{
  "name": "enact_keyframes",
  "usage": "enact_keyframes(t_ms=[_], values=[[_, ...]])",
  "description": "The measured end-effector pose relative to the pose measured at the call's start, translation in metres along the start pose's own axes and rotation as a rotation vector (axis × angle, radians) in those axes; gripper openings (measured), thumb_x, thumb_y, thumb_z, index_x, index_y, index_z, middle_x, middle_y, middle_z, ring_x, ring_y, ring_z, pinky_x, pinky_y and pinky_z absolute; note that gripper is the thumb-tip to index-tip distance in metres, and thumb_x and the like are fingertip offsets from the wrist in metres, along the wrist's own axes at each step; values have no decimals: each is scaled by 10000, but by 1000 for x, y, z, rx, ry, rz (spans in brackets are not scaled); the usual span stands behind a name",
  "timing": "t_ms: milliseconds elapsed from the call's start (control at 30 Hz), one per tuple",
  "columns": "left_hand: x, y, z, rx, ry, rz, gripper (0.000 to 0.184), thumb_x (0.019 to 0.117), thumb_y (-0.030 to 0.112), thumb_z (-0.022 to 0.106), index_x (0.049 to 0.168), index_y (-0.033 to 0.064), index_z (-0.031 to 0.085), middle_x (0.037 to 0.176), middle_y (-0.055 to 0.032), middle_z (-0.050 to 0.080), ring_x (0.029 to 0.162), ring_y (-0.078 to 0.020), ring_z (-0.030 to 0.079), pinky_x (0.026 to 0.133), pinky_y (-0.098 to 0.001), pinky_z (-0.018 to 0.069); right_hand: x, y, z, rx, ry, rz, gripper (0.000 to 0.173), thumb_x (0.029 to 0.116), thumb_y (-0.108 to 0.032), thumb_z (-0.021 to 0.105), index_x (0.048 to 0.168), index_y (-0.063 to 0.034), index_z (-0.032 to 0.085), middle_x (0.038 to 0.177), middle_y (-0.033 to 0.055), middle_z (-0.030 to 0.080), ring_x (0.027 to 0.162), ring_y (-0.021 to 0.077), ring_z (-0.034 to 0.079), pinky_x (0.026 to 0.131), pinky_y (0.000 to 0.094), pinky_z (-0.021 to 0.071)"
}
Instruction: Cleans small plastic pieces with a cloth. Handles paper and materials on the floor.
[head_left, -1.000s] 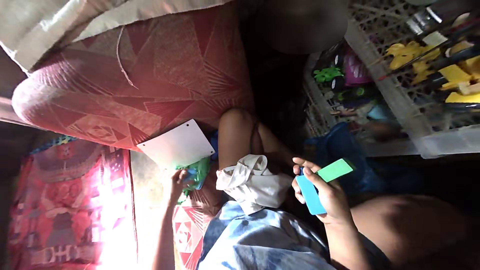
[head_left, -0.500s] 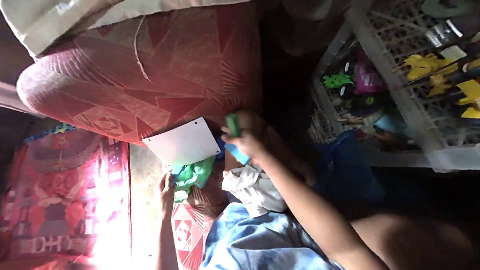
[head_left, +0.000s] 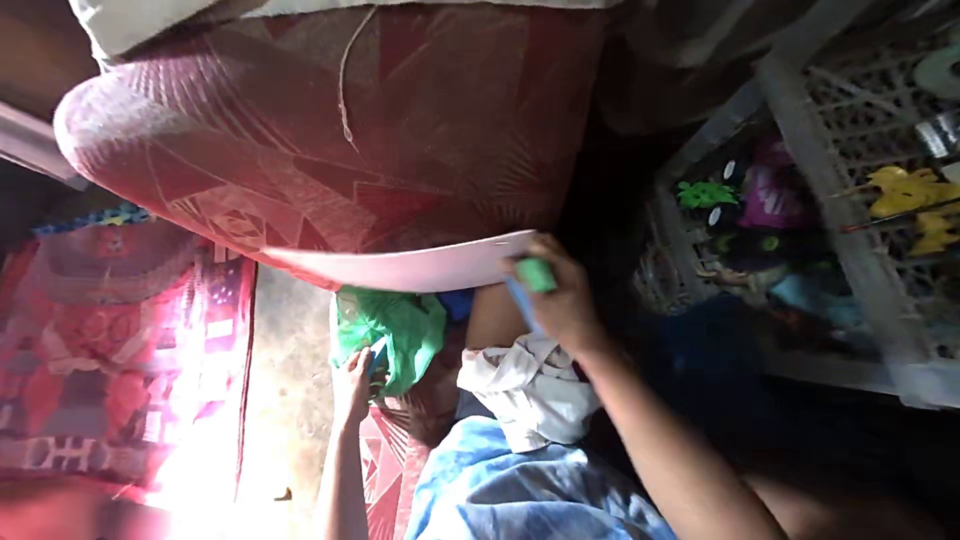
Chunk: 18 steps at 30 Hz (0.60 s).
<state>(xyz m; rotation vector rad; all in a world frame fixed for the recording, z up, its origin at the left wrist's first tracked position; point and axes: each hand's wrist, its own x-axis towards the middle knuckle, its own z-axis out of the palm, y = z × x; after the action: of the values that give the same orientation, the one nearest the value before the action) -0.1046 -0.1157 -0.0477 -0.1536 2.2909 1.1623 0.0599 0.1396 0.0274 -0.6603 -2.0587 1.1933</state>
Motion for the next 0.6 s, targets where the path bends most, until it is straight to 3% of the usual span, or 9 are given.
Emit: enact_keyframes(t_ms=[33,100,200,300,333,400,467,533,600], values=[[5,-1,-1,-1,-14,-16,331,1103,233,440,1154,-49,607,835,-74,636,617,-88,606,573,-263,532,-11,5,-25,50,109,-9,251,922,-149,701,1077,47,709,1120,112,681,1000,111,657,889,295,555],[10,1,-4,-24,-72,-29,292,1089,201,466,1129,-45,620,853,-67,632,677,-89,593,647,-284,528,-39,14,-76,158,278,73,249,966,-207,665,1099,4,671,1047,-27,685,849,4,659,763,217,590],[-2,22,-7,-14,-240,-68,245,1086,144,399,1057,40,618,754,27,622,627,-28,590,592,-221,525,-81,13,-129,280,485,236,59,1004,-190,553,1035,-169,598,774,-153,694,600,0,649,545,182,572],[-6,39,-9,23,-302,-32,264,1089,108,346,934,119,559,620,96,570,489,36,512,462,-147,451,-119,18,-146,355,602,352,156,1047,-131,414,988,-207,537,690,-148,679,520,4,623,462,160,528],[-9,42,-11,35,-268,13,215,1079,92,365,994,100,562,674,90,592,541,48,540,511,-143,479,-130,21,-147,358,633,424,162,1056,-125,385,990,-191,517,670,-145,666,504,1,614,453,156,522],[-14,47,-16,121,-219,126,273,1071,83,394,1294,-29,505,987,-26,603,816,4,581,753,-198,510,-152,29,-145,377,710,589,148,1072,-145,384,1005,-162,515,634,-124,648,477,8,605,433,163,519],[-7,64,-10,291,-309,267,421,1028,22,447,1434,-89,418,1290,-218,582,1111,-171,593,982,-351,481,-168,34,-144,422,803,739,165,1090,-168,381,1011,-138,523,612,-92,627,456,21,584,421,171,504],[-8,79,-6,403,-334,406,529,968,-35,524,1467,-118,366,1362,-315,530,1216,-295,564,1044,-427,445,-178,40,-137,470,860,817,170,1090,-173,387,1006,-134,530,599,-82,621,442,26,573,415,170,495],[-18,87,-2,365,-335,514,691,951,-37,547,1549,-111,208,1485,-347,415,1329,-322,503,1086,-396,427,-185,43,-131,502,905,865,156,1093,-179,399,1015,-127,524,594,-72,619,437,31,579,406,174,499]])
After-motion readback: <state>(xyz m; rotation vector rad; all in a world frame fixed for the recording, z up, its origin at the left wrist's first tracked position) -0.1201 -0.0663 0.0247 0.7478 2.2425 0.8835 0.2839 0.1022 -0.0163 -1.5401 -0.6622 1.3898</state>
